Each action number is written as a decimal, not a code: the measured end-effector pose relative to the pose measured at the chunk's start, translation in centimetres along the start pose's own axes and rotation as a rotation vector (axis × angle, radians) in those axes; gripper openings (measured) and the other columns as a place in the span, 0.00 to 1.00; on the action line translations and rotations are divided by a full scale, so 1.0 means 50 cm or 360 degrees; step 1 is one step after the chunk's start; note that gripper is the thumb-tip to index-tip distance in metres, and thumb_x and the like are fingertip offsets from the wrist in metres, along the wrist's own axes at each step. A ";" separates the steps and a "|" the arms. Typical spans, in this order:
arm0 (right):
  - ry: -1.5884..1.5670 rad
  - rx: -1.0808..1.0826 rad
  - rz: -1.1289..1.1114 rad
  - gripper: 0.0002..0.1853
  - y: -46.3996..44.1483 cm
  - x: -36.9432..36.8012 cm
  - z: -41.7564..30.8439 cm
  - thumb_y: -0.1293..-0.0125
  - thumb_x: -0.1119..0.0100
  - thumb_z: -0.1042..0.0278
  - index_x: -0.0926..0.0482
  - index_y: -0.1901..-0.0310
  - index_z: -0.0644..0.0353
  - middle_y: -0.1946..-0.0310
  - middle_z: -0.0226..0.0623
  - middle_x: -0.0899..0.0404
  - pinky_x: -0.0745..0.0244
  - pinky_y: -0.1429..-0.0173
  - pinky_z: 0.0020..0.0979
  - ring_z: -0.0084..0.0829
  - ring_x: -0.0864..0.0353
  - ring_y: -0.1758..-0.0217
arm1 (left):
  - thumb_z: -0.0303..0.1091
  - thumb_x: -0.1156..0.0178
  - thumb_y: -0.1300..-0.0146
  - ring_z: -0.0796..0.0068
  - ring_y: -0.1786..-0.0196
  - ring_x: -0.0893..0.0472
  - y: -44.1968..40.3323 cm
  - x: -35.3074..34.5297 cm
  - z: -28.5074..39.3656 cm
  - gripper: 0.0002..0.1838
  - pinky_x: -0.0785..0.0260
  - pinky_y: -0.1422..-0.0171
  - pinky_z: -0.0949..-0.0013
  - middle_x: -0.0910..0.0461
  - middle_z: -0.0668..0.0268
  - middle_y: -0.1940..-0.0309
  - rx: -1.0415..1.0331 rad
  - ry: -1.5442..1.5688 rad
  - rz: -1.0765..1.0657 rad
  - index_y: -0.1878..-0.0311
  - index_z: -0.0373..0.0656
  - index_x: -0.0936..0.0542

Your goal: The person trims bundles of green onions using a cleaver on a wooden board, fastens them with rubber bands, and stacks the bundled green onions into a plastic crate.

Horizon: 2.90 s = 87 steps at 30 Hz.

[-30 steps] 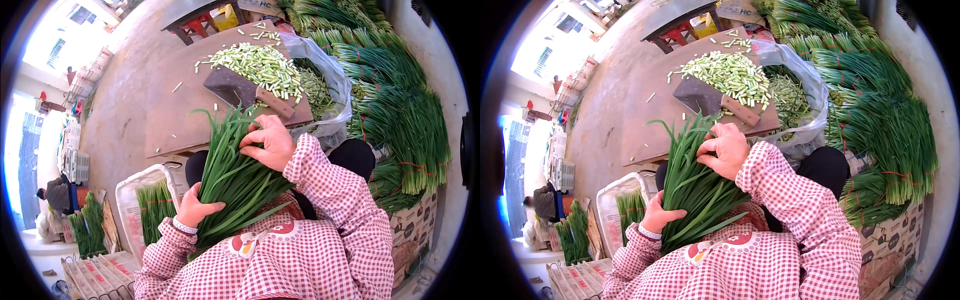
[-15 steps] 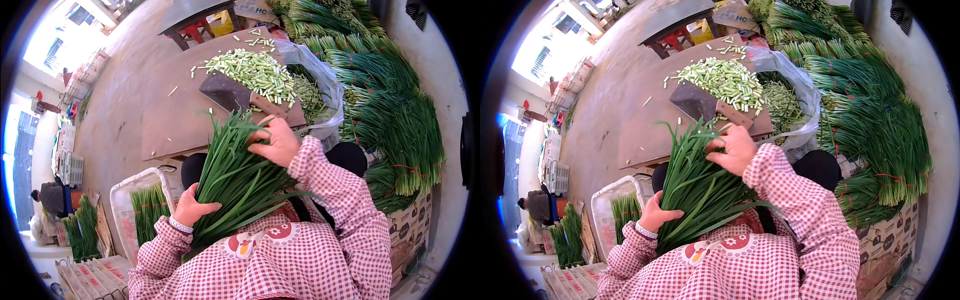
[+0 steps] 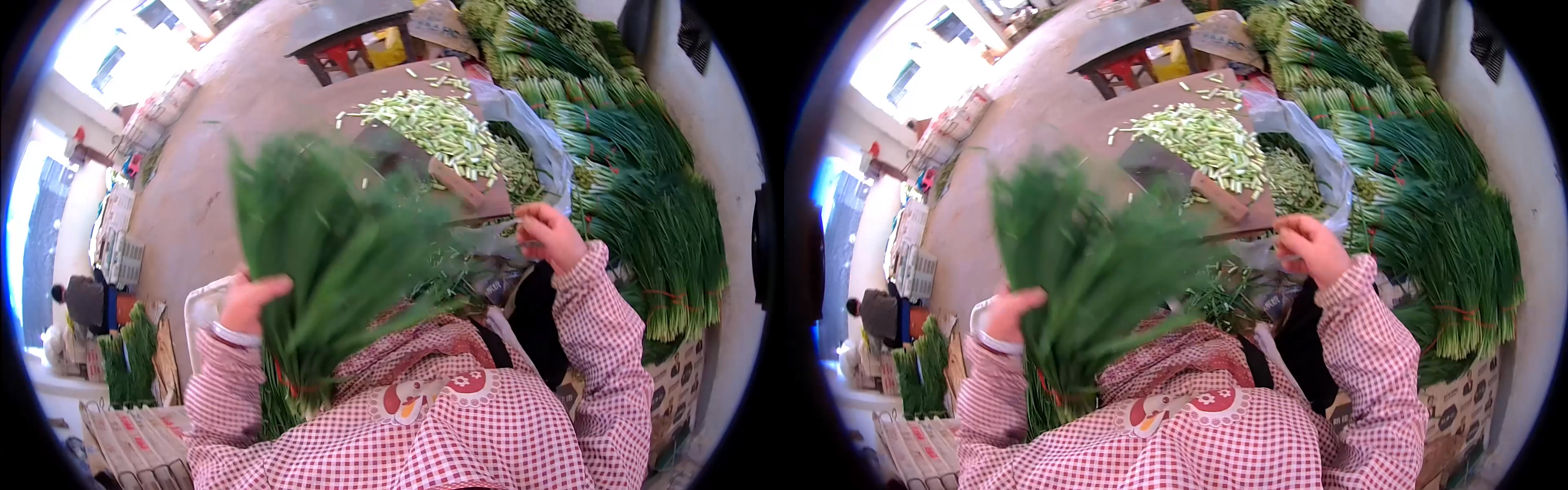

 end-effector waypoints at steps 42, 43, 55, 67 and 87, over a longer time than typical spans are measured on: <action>0.0266 -0.0759 0.2438 0.39 1.407 -0.101 0.686 0.66 0.25 0.68 0.28 0.45 0.63 0.57 0.40 0.18 0.28 0.45 0.32 0.32 0.20 0.53 | 0.41 0.38 0.36 0.72 0.48 0.22 -0.230 -0.540 -0.373 0.16 0.27 0.47 0.69 0.21 0.67 0.49 0.1078 -0.0166 -0.1240 0.48 0.47 0.22; 0.0240 -0.0982 0.2306 0.42 1.375 -0.106 0.687 0.66 0.24 0.67 0.29 0.44 0.63 0.57 0.42 0.19 0.28 0.44 0.33 0.34 0.20 0.52 | 0.41 0.36 0.38 0.73 0.50 0.22 -0.239 -0.523 -0.374 0.15 0.28 0.48 0.70 0.21 0.68 0.50 0.1056 -0.0312 -0.0991 0.50 0.48 0.21; 0.0180 -0.1757 0.2344 0.48 1.203 -0.032 1.035 0.59 0.28 0.52 0.40 0.37 0.62 0.45 0.56 0.28 0.29 0.39 0.43 0.51 0.25 0.43 | 0.42 0.33 0.44 0.70 0.56 0.23 -0.159 -0.520 -0.290 0.19 0.30 0.55 0.68 0.22 0.69 0.61 0.0585 -0.1005 -0.0874 0.51 0.52 0.25; 0.0629 -0.2341 0.0738 0.24 1.040 0.138 1.001 0.35 0.48 0.57 0.28 0.41 0.63 0.41 0.49 0.29 0.28 0.39 0.41 0.44 0.26 0.40 | 0.26 0.41 0.38 0.70 0.61 0.19 -0.089 -0.474 -0.423 0.12 0.23 0.56 0.68 0.20 0.64 0.61 0.0906 -0.0877 -0.1152 0.50 0.38 0.25; -0.0642 -0.0987 0.2122 0.44 0.493 0.520 1.040 0.57 0.25 0.60 0.35 0.37 0.65 0.44 0.47 0.26 0.33 0.35 0.38 0.44 0.27 0.41 | 0.20 0.43 0.40 0.76 0.54 0.21 -0.077 -0.426 -0.480 0.17 0.27 0.47 0.70 0.19 0.65 0.55 0.0985 -0.1294 -0.0904 0.46 0.37 0.24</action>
Point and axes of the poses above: each hand's wrist, its own y-axis away from the middle knuckle, its own x-axis out of the back of the hand, z = x × y, the point moved 3 cm from there along -y, towards the middle knuckle
